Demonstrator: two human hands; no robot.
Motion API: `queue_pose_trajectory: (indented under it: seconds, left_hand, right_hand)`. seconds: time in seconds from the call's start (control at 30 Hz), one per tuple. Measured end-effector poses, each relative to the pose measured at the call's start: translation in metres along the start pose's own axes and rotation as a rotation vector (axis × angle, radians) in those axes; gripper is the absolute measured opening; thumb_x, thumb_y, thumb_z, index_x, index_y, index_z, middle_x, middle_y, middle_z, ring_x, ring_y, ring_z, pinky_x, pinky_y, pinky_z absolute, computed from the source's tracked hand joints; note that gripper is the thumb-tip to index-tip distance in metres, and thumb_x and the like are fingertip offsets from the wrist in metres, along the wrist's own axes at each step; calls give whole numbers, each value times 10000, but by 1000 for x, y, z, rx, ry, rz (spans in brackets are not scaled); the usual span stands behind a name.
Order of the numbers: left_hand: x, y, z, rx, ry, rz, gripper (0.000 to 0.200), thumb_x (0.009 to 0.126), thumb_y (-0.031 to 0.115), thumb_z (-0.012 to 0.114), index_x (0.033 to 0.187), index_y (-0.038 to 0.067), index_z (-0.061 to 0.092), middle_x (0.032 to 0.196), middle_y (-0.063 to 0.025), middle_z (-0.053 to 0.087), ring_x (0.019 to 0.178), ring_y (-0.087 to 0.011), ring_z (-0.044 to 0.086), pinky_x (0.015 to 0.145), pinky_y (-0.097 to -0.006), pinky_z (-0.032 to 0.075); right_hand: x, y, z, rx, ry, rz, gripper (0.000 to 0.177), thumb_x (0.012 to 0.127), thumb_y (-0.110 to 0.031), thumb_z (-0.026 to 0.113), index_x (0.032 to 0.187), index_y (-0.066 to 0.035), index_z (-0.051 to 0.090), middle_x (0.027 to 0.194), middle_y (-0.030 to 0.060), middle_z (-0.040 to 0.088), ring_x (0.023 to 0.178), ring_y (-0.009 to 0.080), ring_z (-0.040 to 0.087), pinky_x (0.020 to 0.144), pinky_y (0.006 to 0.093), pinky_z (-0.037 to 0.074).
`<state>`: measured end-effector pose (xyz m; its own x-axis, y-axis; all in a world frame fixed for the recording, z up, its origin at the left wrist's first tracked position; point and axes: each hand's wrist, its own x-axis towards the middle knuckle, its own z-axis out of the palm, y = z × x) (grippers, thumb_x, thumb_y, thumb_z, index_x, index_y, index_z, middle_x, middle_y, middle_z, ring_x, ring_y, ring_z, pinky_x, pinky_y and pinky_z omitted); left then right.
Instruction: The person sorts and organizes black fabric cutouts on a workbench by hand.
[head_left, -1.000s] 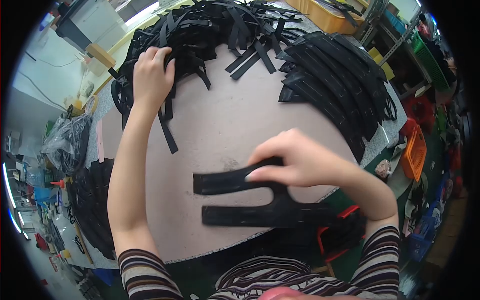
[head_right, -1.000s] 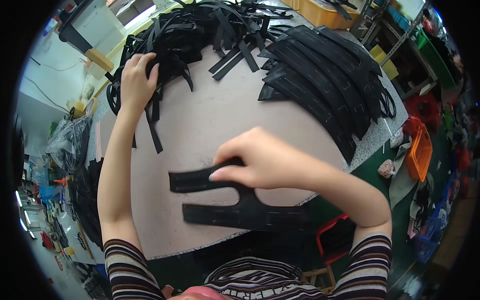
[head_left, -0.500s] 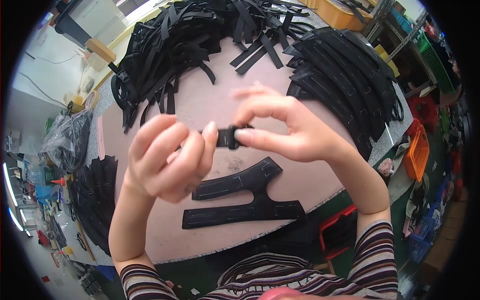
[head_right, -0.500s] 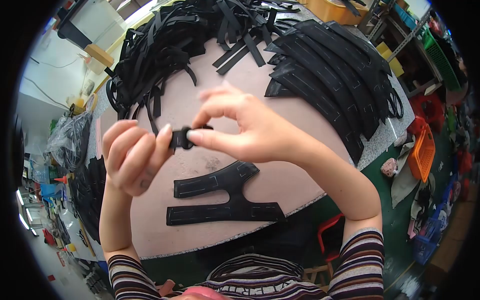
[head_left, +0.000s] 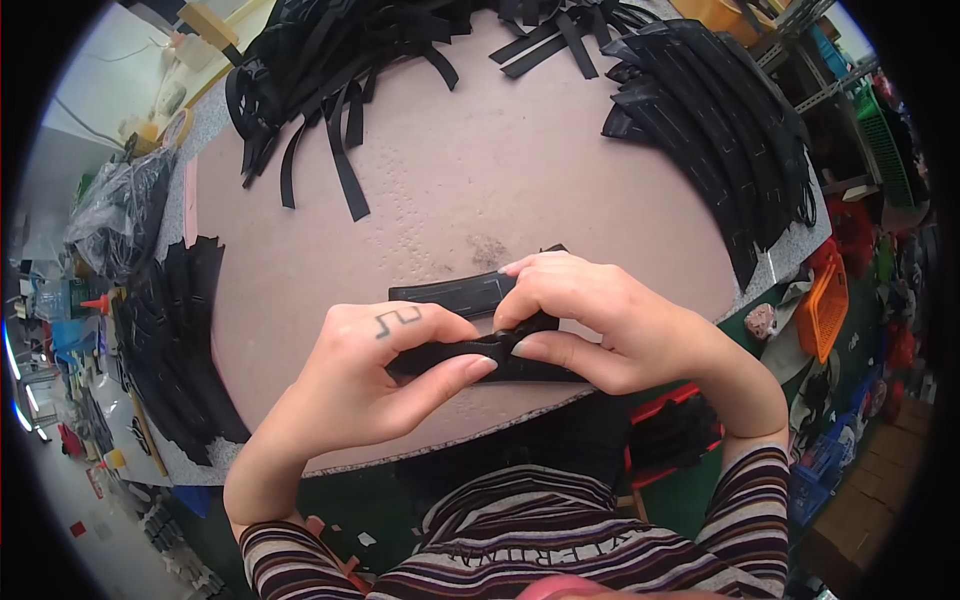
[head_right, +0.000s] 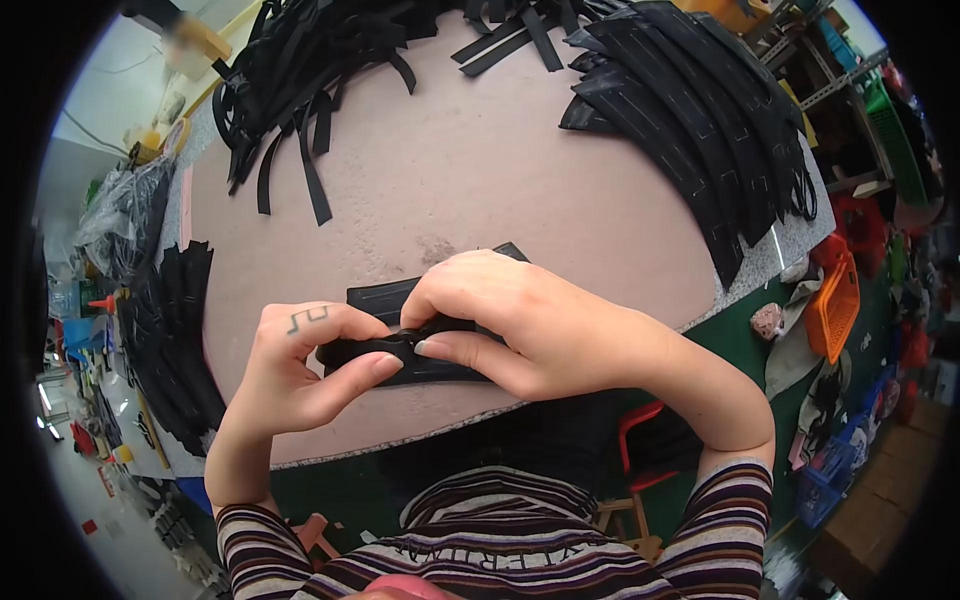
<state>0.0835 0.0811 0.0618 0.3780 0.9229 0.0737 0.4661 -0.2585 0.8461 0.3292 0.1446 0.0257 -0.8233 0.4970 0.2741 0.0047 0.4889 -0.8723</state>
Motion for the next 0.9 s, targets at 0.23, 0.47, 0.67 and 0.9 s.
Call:
queue_pose_trajectory:
  seconds: [0.23, 0.47, 0.67, 0.9]
  left_hand:
    - [-6, -9, -7, -256, -164, -198, 130, 872, 129, 799, 850, 10, 750, 638, -50, 659, 536, -80, 562, 507, -243, 385]
    - [-61, 7, 18, -426, -403, -443, 129, 852, 111, 835, 851, -3, 775, 678, -80, 732, 572, -111, 686, 513, -238, 483]
    - [-28, -24, 42, -183, -202, -286, 116, 886, 79, 762, 860, -25, 716, 661, -85, 673, 568, -147, 643, 550, -277, 474]
    - [-4, -41, 57, 38, -220, -204, 163, 878, 93, 744, 819, -35, 663, 680, -141, 636, 599, -277, 634, 573, -344, 487]
  right_hand:
    - [-1, -12, 9, 124, -44, 150, 189, 964, -150, 682, 1106, -30, 649, 987, 131, 682, 917, 326, 628, 842, 404, 482]
    - [-66, -48, 64, 412, 86, 370, 228, 915, -126, 781, 1093, -30, 676, 910, 76, 696, 763, 197, 638, 641, 314, 516]
    - [-65, -27, 63, -179, 348, 438, 242, 829, -125, 844, 984, -28, 686, 935, 91, 627, 652, 182, 604, 538, 311, 490]
    - [-64, 0, 62, -465, 325, 397, 242, 813, -149, 835, 955, -37, 675, 897, 76, 575, 659, 226, 583, 586, 339, 479]
